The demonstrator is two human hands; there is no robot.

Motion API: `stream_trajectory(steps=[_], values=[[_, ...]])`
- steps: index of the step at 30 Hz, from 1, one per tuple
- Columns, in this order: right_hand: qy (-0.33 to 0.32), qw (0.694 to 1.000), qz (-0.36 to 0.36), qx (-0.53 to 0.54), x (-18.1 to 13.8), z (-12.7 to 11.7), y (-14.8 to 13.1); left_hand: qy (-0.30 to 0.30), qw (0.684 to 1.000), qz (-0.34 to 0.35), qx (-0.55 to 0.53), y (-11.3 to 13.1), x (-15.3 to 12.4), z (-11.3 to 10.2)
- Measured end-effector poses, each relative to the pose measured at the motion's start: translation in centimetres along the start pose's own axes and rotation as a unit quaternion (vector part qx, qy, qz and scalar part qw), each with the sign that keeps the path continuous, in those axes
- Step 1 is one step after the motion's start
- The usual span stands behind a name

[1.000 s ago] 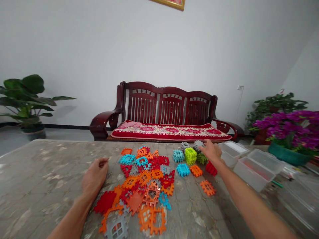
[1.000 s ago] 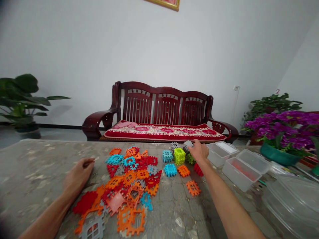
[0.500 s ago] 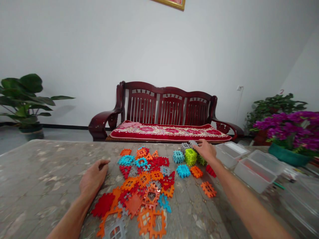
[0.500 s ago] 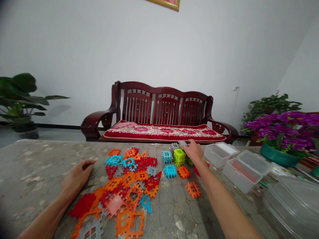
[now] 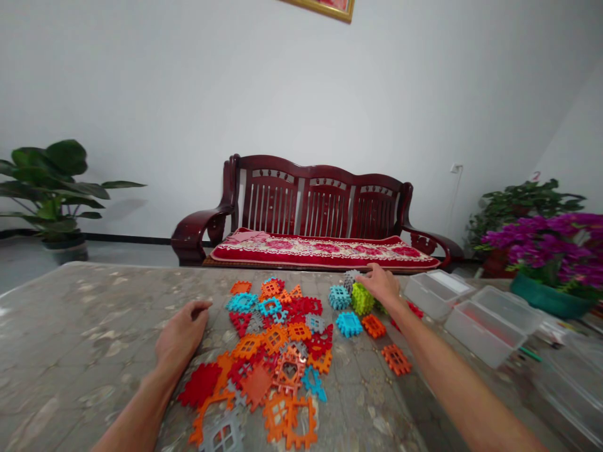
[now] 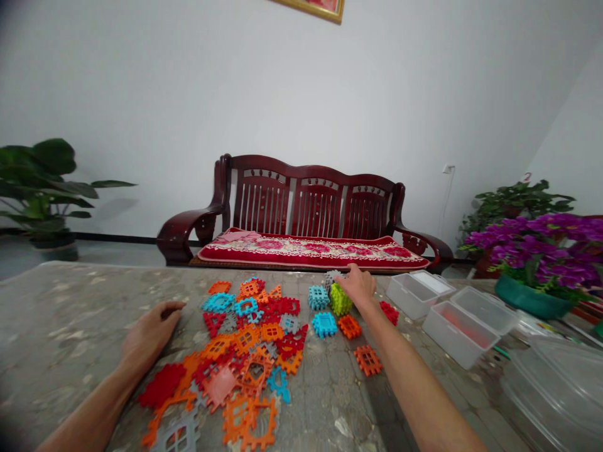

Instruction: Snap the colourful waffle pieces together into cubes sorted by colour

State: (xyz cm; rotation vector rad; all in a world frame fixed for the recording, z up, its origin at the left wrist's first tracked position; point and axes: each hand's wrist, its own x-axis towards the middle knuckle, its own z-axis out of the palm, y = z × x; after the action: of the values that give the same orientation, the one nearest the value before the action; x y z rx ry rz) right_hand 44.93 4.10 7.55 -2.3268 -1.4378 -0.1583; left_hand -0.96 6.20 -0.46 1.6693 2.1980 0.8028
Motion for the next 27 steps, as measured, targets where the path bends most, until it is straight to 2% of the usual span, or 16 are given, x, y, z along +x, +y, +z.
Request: stream_trajectory(steps=[6,10,15,19,24,27], values=[[0.051,0.993,0.004,0.110,-1.5,0.1,0.0,0.003,1.000,0.000,0.010,0.2,-0.2,0.1],[0.043,0.977,-0.090,0.189,-4.8,1.4,-2.0,-0.004,1.000,0.004,0.004,0.4,-0.6,0.0],[-0.030,0.951,-0.228,0.208,-10.2,3.1,-7.1,-0.024,0.998,0.051,-0.007,0.5,-0.8,0.3],[-0.110,0.927,-0.298,0.201,-13.1,4.2,-12.0,-0.045,0.988,0.147,0.015,0.6,-0.8,0.7],[-0.134,0.917,-0.345,0.151,-13.3,6.1,-16.9,-0.031,0.967,0.245,0.065,0.5,-1.1,1.6],[-0.141,0.908,-0.377,0.116,-12.6,7.2,-18.6,-0.043,0.960,0.268,0.071,0.3,-1.3,2.0]])
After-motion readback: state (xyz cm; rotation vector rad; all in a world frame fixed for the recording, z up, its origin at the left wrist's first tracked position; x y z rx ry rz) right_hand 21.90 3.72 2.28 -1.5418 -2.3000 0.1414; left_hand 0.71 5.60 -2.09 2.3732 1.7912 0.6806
